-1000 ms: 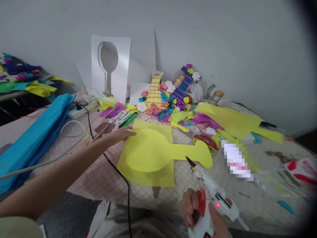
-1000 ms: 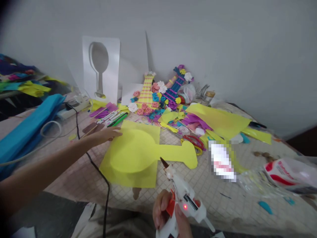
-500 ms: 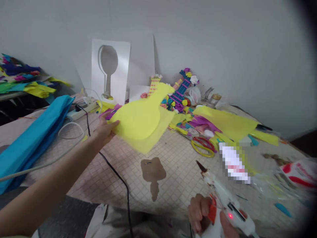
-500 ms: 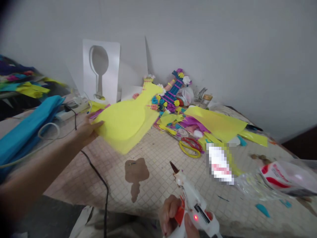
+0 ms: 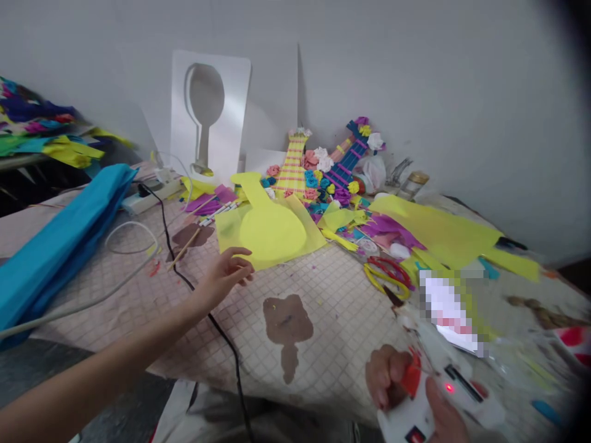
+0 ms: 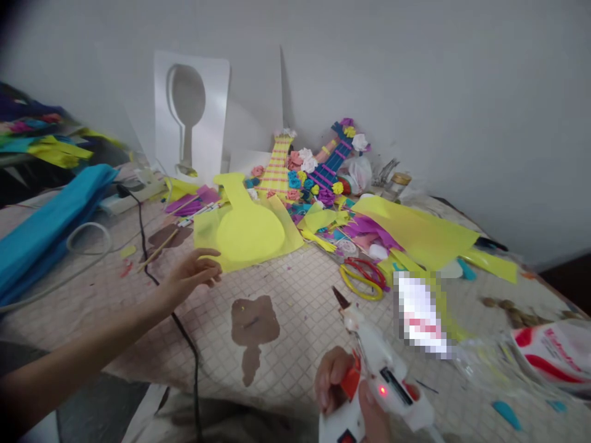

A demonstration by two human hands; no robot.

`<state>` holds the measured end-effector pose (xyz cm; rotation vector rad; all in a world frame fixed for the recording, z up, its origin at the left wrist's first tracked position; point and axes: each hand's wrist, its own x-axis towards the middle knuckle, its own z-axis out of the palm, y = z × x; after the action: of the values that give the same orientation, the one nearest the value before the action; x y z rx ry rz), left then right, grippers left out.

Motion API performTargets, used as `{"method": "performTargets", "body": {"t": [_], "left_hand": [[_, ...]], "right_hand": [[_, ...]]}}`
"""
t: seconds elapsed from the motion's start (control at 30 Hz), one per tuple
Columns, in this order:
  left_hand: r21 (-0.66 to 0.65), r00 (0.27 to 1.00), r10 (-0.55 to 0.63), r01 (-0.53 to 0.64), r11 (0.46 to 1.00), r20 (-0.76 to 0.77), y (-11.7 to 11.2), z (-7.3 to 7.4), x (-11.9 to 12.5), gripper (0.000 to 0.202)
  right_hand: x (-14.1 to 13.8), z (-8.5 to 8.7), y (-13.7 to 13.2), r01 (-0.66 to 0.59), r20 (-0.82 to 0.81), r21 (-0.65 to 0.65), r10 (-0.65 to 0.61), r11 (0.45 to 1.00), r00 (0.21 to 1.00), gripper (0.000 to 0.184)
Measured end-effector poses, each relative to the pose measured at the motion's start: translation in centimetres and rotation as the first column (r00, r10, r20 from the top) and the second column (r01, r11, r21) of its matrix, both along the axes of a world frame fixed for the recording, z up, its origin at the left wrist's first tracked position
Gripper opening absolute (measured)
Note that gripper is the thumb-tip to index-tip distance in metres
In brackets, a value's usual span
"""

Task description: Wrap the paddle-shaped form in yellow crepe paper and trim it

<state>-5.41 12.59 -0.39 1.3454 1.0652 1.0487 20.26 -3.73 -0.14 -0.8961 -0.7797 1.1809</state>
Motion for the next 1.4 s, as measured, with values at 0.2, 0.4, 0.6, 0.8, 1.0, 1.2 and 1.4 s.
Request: {"method": "performTargets", "body": {"t": [0.2, 0.4, 0.6, 0.8, 1.0, 1.2, 1.4], "left_hand": [[0.511, 0.63, 0.145, 0.451, 0.731, -0.763, 3.1, 1.1, 3.1, 0.018], [0.453, 0.519, 0.151, 0.525, 0.72, -0.842, 7.2, -0.8, 6.6, 0.025], [0.439, 0.518, 0.116, 0.562, 0.701, -0.848, 7.9, -1.5, 5.9, 0.011], [0.404, 0.546, 0.047, 0.556, 0.726, -0.836, 8.9, -1.8, 5.2, 0.012], [0.368, 0.548, -0.021, 0.59, 0.719, -0.836, 8.9, -1.4, 4.3, 0.015], [0.332, 0.465, -0.037, 0.684, 0.649, -0.884, 8.2, 0.0, 2.5, 0.011], [0.262, 0.375, -0.021, 0.686, 0.679, -0.927, 8.4, 1.2, 0.8, 0.015]], "right_hand": [[-0.1, 3.4, 5.7, 0.007, -0.035, 0.086, -0.004, 0.996, 0.999, 0.023], [-0.8, 6.2, 13.1, -0.036, 0.015, 0.118, 0.034, 0.992, 0.999, 0.023], [-0.7, 4.4, 17.0, -0.054, 0.028, 0.05, 0.053, 0.997, 0.998, 0.022], [0.8, 1.7, 16.8, -0.117, 0.055, -0.105, 0.123, 0.988, 0.991, 0.023], [0.9, 1.1, 16.4, -0.199, 0.065, -0.221, 0.218, 0.955, 0.974, 0.025], [0.4, 1.5, 16.2, -0.191, 0.059, -0.27, 0.214, 0.944, 0.975, 0.026], [0.3, 1.5, 15.8, -0.198, 0.06, -0.266, 0.221, 0.944, 0.973, 0.026]]}}
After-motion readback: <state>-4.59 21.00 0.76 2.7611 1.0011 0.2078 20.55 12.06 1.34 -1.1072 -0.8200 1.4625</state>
